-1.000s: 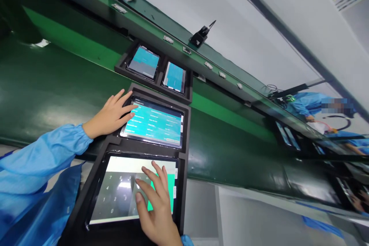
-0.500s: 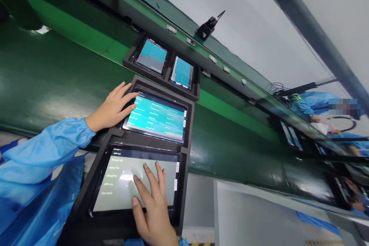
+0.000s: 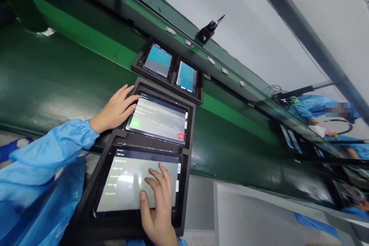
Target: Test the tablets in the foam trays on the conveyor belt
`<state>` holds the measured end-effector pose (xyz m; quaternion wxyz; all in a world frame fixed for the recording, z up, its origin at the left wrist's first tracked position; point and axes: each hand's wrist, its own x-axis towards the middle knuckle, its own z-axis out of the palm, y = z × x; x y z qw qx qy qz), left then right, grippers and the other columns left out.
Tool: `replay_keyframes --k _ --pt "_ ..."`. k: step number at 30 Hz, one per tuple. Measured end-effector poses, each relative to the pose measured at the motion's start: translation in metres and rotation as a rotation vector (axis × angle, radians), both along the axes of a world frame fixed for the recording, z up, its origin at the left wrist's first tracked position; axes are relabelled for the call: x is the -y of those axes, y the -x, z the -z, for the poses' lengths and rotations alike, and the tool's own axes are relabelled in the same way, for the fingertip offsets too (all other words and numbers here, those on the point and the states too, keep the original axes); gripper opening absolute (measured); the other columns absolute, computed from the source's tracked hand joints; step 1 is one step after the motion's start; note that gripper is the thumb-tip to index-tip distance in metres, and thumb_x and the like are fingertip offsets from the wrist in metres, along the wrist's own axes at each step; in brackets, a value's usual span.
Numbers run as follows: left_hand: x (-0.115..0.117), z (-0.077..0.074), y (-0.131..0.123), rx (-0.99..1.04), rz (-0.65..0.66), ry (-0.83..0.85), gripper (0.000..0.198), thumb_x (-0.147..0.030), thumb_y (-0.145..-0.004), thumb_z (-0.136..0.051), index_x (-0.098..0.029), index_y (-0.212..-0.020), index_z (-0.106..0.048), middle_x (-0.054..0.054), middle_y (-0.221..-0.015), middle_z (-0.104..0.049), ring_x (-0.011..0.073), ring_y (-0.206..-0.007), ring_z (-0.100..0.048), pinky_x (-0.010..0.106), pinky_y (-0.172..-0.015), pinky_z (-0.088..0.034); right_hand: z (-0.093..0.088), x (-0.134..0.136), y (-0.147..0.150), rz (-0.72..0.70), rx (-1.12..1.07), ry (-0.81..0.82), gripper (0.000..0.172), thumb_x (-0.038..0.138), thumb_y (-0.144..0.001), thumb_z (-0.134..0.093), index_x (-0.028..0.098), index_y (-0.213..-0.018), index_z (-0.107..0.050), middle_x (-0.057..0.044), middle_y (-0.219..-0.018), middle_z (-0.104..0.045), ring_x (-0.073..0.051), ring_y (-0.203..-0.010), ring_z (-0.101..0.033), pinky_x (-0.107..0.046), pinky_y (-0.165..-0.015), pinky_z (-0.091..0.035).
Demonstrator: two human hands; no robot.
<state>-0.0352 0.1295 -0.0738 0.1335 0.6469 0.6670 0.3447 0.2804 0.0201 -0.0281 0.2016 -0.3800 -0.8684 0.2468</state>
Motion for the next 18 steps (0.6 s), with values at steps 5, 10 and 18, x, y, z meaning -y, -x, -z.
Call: replay_keyframes --k 5,10,18 --pt "0.0 0.001 0.001 -0.001 0.017 -0.026 0.048 -0.041 -0.104 -0.029 -0.019 -0.138 -0.055 0.016 -0.161 -0.03 0.0348 -0.154 -0.016 0.06 -0.124 -0.024 0.002 0.005 0.009 -0.061 -0.004 0.018 0.035 0.012 -0.092 -0.054 0.023 -0.125 -0.056 -0.012 -0.125 -0.062 -0.032 -0.144 -0.043 -0.061 -0.115 -0.039" --pt "0.006 -0.001 0.002 0.058 0.066 -0.076 0.043 -0.046 -0.1 -0.043 -0.022 -0.132 -0.057 0.012 -0.161 -0.03 0.0316 -0.155 -0.012 0.057 -0.127 -0.018 0.005 0.007 0.014 -0.081 -0.006 0.032 0.041 0.012 -0.092 -0.055 0.023 -0.131 -0.053 -0.011 -0.132 -0.063 -0.031 -0.146 -0.042 -0.063 -0.12 -0.03" --pt "0.006 0.002 0.004 0.234 0.168 0.052 0.088 -0.064 -0.085 -0.065 -0.024 -0.154 -0.028 0.014 -0.169 -0.005 0.04 -0.156 -0.002 0.066 -0.123 -0.019 0.009 0.007 0.013 -0.047 0.002 0.052 0.043 0.014 -0.096 -0.054 0.026 -0.136 -0.05 -0.008 -0.14 -0.061 -0.028 -0.148 -0.04 -0.062 -0.122 -0.025"
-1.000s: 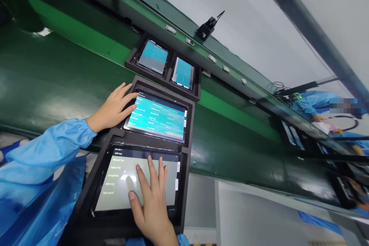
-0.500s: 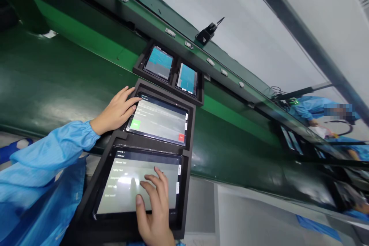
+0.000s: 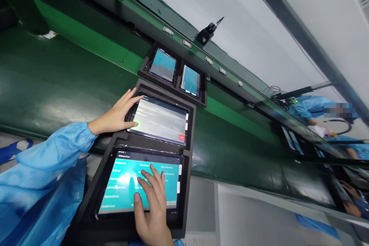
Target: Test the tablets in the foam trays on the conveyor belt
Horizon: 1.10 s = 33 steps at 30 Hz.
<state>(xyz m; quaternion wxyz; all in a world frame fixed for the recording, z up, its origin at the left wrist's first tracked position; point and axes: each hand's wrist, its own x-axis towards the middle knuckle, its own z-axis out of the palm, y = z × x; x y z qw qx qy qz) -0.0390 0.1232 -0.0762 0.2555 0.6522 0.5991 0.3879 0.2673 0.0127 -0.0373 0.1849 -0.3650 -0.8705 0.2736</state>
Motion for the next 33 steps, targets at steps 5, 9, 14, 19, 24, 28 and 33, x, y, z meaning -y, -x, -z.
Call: replay_keyframes --k 5,9,14,19,24,28,33 --pt "0.008 0.0 -0.005 0.122 -0.109 -0.023 0.074 -0.062 -0.093 -0.054 -0.027 -0.154 -0.028 0.01 -0.169 -0.01 0.0324 -0.157 -0.007 0.061 -0.126 -0.016 0.001 0.0 -0.002 -0.019 0.041 0.036 0.045 0.018 -0.097 -0.053 0.027 -0.141 -0.044 -0.008 -0.147 -0.057 -0.03 -0.151 -0.035 -0.066 -0.12 -0.026" --pt "0.02 0.006 -0.008 0.226 -0.205 -0.043 0.071 -0.059 -0.093 -0.056 -0.03 -0.153 -0.031 0.008 -0.168 -0.018 0.0314 -0.155 -0.016 0.059 -0.127 -0.019 -0.005 -0.005 0.006 -0.091 0.082 0.12 0.048 0.024 -0.099 -0.052 0.025 -0.144 -0.036 -0.009 -0.153 -0.052 -0.031 -0.154 -0.027 -0.071 -0.12 -0.022" --pt "0.043 0.017 -0.015 0.368 -0.247 0.002 0.068 -0.054 -0.094 -0.056 -0.032 -0.153 -0.03 0.007 -0.166 -0.024 0.0321 -0.153 -0.023 0.06 -0.126 -0.024 -0.016 -0.009 0.025 -0.195 0.208 0.191 0.051 0.027 -0.101 -0.05 0.025 -0.148 -0.03 -0.009 -0.156 -0.049 -0.035 -0.156 -0.02 -0.079 -0.116 -0.016" --pt "0.118 0.041 -0.032 0.484 -0.292 0.097 0.06 -0.048 -0.097 -0.052 -0.035 -0.152 -0.032 0.008 -0.161 -0.036 0.0328 -0.148 -0.036 0.064 -0.122 -0.028 -0.02 -0.009 0.0 0.095 0.033 0.024 0.039 0.018 -0.099 -0.048 0.026 -0.137 -0.042 -0.008 -0.142 -0.06 -0.031 -0.152 -0.032 -0.074 -0.12 -0.016" --pt "0.194 0.046 -0.047 0.402 -0.303 0.294 0.062 -0.054 -0.091 -0.053 -0.05 -0.15 -0.032 -0.004 -0.161 -0.035 0.035 -0.15 -0.032 0.068 -0.123 -0.023 -0.009 -0.013 -0.042 0.424 -0.021 -0.083 0.041 0.026 -0.1 -0.052 0.027 -0.14 -0.048 -0.012 -0.149 -0.052 -0.034 -0.151 -0.033 -0.064 -0.115 -0.036" --pt "0.18 0.019 -0.043 0.211 -0.224 0.204 0.055 -0.052 -0.093 -0.049 -0.056 -0.145 -0.035 -0.011 -0.164 -0.026 0.0326 -0.153 -0.024 0.065 -0.125 -0.019 0.002 -0.017 -0.054 0.612 -0.04 0.0 0.049 0.038 -0.1 -0.053 0.024 -0.147 -0.045 -0.014 -0.158 -0.042 -0.033 -0.152 -0.031 -0.06 -0.117 -0.035" --pt "0.141 0.004 -0.037 0.22 -0.216 0.216 0.064 -0.054 -0.096 -0.046 -0.049 -0.154 -0.021 -0.007 -0.166 -0.025 0.0303 -0.153 -0.025 0.059 -0.127 -0.02 0.007 -0.019 -0.071 0.76 -0.089 0.241 0.068 0.051 -0.099 -0.051 0.017 -0.156 -0.036 -0.016 -0.162 -0.037 -0.033 -0.152 -0.031 -0.057 -0.123 -0.028"
